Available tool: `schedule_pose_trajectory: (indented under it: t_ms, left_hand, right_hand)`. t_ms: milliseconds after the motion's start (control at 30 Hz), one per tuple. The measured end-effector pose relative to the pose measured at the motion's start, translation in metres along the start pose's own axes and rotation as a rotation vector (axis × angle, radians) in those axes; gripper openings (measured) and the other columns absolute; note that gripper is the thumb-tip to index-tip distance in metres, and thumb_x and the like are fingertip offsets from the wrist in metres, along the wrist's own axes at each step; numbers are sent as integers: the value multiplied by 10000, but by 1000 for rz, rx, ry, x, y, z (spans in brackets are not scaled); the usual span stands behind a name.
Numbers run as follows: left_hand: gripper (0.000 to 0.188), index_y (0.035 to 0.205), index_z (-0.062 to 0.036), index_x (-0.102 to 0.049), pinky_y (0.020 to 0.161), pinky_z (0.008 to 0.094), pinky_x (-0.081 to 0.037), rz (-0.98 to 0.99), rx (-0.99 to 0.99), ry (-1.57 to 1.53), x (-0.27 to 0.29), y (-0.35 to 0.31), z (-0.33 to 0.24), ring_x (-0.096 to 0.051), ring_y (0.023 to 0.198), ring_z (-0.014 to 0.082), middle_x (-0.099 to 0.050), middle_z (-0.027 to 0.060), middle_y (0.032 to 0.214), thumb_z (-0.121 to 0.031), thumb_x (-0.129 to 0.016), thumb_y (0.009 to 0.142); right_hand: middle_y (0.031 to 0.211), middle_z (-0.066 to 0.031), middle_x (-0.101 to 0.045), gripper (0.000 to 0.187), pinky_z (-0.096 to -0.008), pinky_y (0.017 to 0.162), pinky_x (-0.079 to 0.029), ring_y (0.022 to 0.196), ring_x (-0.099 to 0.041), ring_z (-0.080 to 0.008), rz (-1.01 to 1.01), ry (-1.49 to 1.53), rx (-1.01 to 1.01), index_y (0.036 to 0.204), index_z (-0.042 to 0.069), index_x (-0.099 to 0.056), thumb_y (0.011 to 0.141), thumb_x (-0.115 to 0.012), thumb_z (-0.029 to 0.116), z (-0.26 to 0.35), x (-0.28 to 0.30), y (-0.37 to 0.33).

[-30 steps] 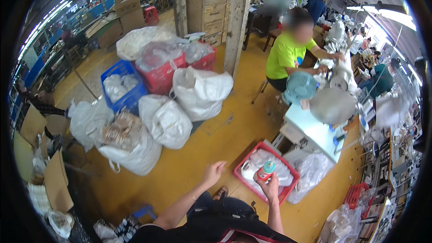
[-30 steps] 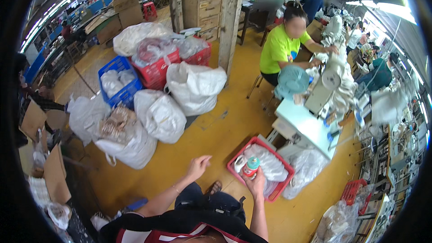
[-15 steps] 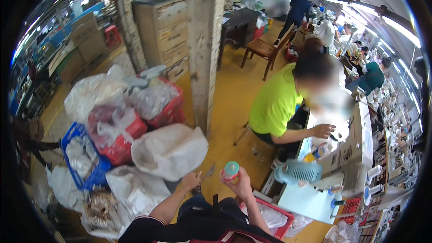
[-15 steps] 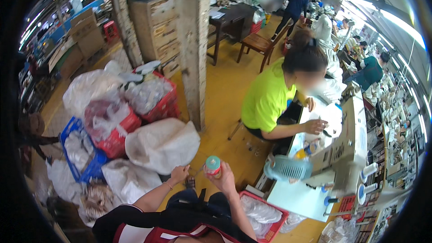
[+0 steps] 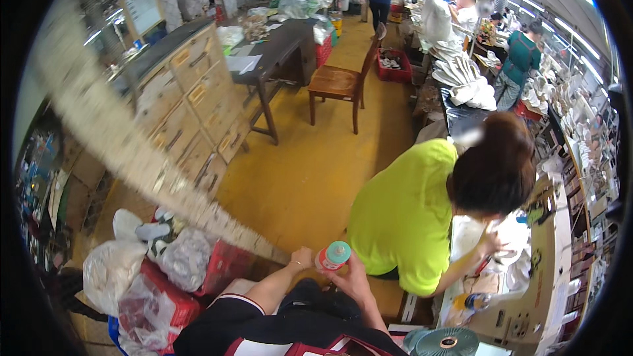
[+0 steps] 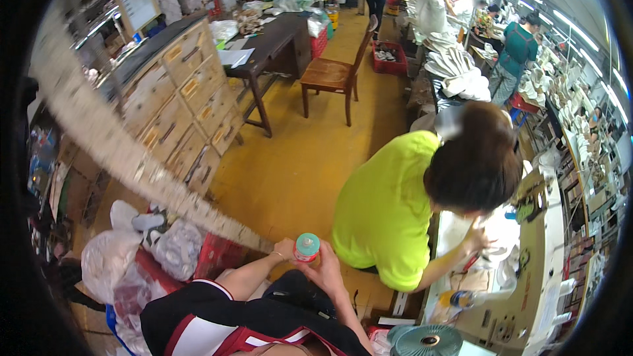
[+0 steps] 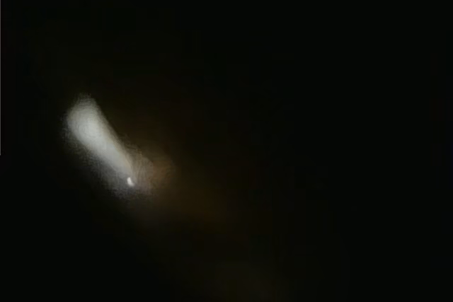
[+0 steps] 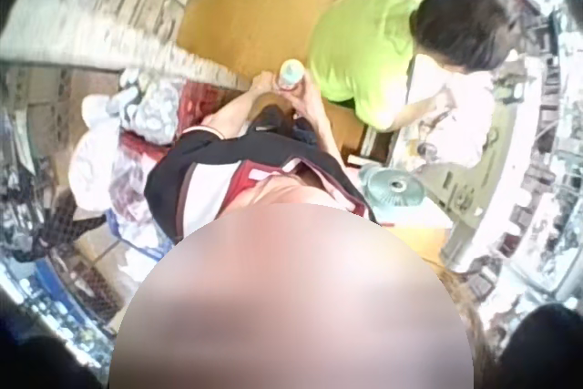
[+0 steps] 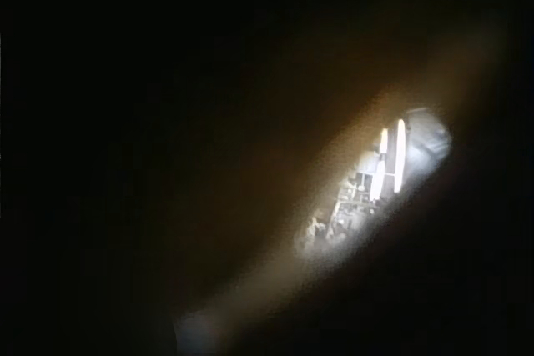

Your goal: The person walks through a factory floor, sits on the floor, and refills a small red and green bottle from a larger metal container using a small tool. After refilling, they stand, walk to a workbench, place the bottle down, and then open a cardboard box to remove a black device and a bag.

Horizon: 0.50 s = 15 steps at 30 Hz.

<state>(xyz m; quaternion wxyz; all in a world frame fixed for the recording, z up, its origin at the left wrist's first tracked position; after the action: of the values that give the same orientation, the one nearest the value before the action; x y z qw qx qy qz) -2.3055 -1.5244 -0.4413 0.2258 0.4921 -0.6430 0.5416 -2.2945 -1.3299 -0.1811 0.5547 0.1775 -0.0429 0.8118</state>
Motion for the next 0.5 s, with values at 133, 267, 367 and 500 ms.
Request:
schedule_pose_trajectory:
  t_ms: [133, 267, 367, 500]
  left_hand:
    - [415, 869, -60, -727, 773, 458, -553, 45, -9, 41, 57, 79, -17, -690, 891, 351, -701, 188, 914, -428, -784, 685]
    - [522, 904, -46, -712, 760, 451, -549, 165, -129, 241, 90, 165, -24, -688, 899, 345, -701, 188, 946, -542, -735, 741]
    - [556, 975, -23, -690, 783, 457, -539, 210, -142, 225, 119, 238, -29, -681, 927, 348, -690, 204, 989, -557, -647, 825]
    - [515, 989, -19, -686, 777, 476, -532, 180, -164, 167, 166, 346, -29, -664, 956, 375, -664, 230, 1056, -510, -558, 903]
  right_hand:
    - [1069, -118, -658, 595, -366, 895, -495, 1010, -640, -248, -57, 41, -61, 1139, 12, -586, 681, -882, 250, -3, 27, 70]
    - [1072, -126, -670, 599, -355, 897, -495, 1006, -648, -242, -202, 73, -167, 1147, 9, -586, 676, -885, 228, -24, 45, 134]
    - [1058, -131, -647, 578, -361, 876, -496, 992, -641, -259, -341, 95, -243, 1123, 14, -588, 673, -886, 221, -51, 55, 191]
    - [1020, -128, -636, 558, -358, 853, -498, 959, -639, -260, -437, 32, -331, 1099, 15, -590, 668, -887, 207, -84, 64, 292]
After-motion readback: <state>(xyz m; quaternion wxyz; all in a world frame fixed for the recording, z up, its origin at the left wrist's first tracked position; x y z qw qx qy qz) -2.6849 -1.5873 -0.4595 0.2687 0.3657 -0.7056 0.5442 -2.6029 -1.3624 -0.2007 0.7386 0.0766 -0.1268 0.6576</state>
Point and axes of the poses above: each hand's wrist, its own y-axis towards the middle knuckle, its own x-axis out of the back of the hand, z = x × y, the point moved 6 cm from there along y, towards the middle knuckle
